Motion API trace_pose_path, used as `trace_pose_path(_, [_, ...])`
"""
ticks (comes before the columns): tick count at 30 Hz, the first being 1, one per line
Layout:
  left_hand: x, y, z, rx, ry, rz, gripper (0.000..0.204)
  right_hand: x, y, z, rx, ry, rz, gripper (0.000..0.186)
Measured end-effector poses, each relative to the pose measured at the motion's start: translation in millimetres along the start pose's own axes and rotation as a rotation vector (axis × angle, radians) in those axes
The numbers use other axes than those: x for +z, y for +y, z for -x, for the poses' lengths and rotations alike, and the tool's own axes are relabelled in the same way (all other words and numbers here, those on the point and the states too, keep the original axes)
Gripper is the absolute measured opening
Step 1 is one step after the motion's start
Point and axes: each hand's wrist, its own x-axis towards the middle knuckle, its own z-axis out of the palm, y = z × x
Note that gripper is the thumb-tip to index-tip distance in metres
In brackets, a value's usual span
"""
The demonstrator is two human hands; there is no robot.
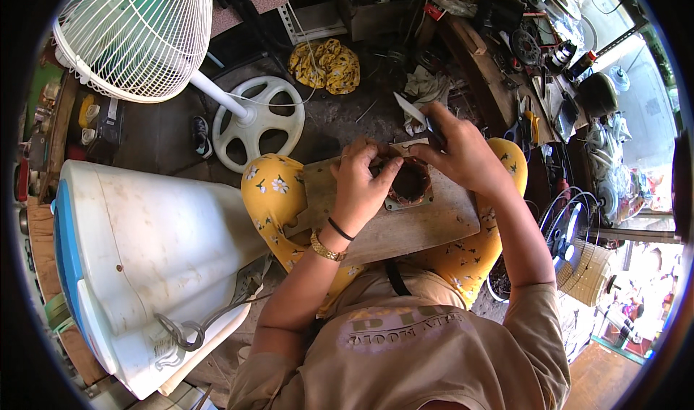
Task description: The person repairs a stator by hand. They use a file to scrape the ends of copper wires, measure them with a multimeter, and then twist the wires together and apply a small piece of paper.
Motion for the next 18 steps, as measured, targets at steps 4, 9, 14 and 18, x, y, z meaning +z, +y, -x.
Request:
trace_pose_path(4, [0.8,1.2,1.3,-0.098,-0.002,0.019,0.015,-3.0,-4.5,20.2,0.023,-0.027,-0.324,0.042])
trace_pose_path(9, [6.0,-3.8,1.9,-0.113,0.02,0.135,0.014,6.9,1.4,27.2,0.096,-0.244,-0.275,0.038])
trace_pose_path(14, [8.0,-0.1,4.1,-0.109,0.026,-0.02,0.013,7.6,-3.5,23.9,0.049,-0.24,-0.164,0.036])
trace_pose_path(18, [6.9,-1.8,4.6,-0.133,-0.005,-0.059,0.012,10.3,-4.8,21.3,0.05,-0.228,-0.156,0.032])
